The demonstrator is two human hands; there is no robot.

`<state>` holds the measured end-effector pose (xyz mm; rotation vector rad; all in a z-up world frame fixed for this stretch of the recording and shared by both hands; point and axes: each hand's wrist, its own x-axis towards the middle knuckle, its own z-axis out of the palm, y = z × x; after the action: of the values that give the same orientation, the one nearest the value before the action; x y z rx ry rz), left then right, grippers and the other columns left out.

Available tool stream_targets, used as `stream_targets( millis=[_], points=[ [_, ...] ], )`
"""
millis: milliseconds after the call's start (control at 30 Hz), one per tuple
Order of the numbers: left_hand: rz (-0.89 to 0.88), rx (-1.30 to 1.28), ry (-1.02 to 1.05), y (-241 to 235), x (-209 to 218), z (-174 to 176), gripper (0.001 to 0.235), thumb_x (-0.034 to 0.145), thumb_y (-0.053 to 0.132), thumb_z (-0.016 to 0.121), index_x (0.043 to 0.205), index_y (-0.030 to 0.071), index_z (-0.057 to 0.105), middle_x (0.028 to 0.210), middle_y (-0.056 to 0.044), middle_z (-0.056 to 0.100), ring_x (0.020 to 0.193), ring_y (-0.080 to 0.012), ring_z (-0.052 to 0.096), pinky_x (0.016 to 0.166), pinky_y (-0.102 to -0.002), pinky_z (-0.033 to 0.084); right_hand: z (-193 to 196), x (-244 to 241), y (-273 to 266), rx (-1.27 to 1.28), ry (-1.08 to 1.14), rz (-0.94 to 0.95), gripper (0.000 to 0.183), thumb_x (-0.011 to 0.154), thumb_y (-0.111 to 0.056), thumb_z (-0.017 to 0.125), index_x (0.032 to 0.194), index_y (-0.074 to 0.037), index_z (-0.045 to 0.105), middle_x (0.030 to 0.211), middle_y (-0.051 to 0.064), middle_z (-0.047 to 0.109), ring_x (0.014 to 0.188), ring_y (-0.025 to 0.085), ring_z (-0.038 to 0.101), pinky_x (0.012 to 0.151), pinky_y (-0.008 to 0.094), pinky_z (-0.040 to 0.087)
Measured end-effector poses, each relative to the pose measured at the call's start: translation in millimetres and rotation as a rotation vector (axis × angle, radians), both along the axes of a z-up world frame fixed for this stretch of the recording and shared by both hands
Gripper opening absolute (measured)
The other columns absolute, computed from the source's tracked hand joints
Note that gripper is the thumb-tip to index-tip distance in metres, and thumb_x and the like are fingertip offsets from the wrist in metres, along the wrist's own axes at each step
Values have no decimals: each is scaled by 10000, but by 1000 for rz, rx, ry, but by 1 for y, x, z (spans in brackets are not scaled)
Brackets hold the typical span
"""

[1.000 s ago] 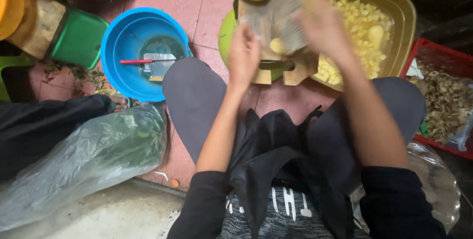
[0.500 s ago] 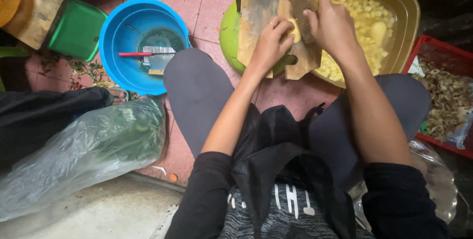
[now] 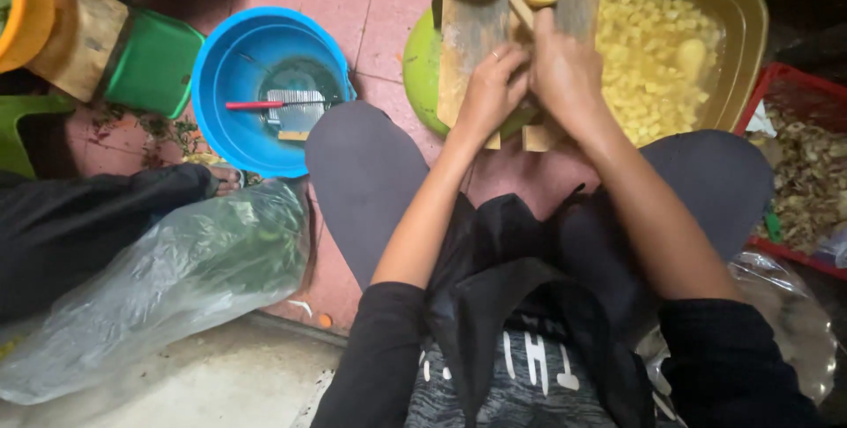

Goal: Slicing peeled potatoes into wavy chips using a manual slicer and a knife on a wooden board.

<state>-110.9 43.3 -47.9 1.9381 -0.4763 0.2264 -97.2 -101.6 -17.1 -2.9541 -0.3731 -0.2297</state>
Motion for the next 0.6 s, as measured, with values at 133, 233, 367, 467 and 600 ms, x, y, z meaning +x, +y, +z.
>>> stream_targets(
  millis=[133,233,367,467,600],
  points=[
    [-24,-87,16,1,-5,8,160,834,33,665,994,43,665,973,-81,664,848,-255,668,797,-333,551,25,2,-26,270,247,-74,306,995,51,578,1272,124,470,682,178,632,446,298,612,343,388,536],
    [-43,-35,-41,-1,5,-11,250,801,-25,607,1045,22,639,1038,-94,626,919,-289,655,843,-347,545,32,-6,-53,482,103,-58,416,996,-40,680,1347,111,516,846,268,691,632,393,668,559,485,531],
    [-152,434,-243,-12,38,-31,445,883,-37,539,1255,177,658,1334,48,639,1242,-294,539,1082,-425,532,78,-27,-80,630,42,-81,272,1083,9,603,1316,105,498,1057,233,649,764,274,657,583,368,581],
    [-256,651,-272,-14,54,-25,477,781,7,597,1203,199,709,1264,49,654,1210,-319,509,1021,-463,517,71,-35,-104,625,-19,-141,269,1059,41,648,1288,94,517,1000,225,707,696,281,684,534,368,558],
    [-112,690,-173,-8,54,-29,370,768,293,806,1111,190,713,1081,3,721,1050,-239,579,897,-385,581,73,-37,-97,425,148,-302,147,1130,-60,642,1146,26,524,797,107,604,528,213,578,411,353,521]
  ],
)
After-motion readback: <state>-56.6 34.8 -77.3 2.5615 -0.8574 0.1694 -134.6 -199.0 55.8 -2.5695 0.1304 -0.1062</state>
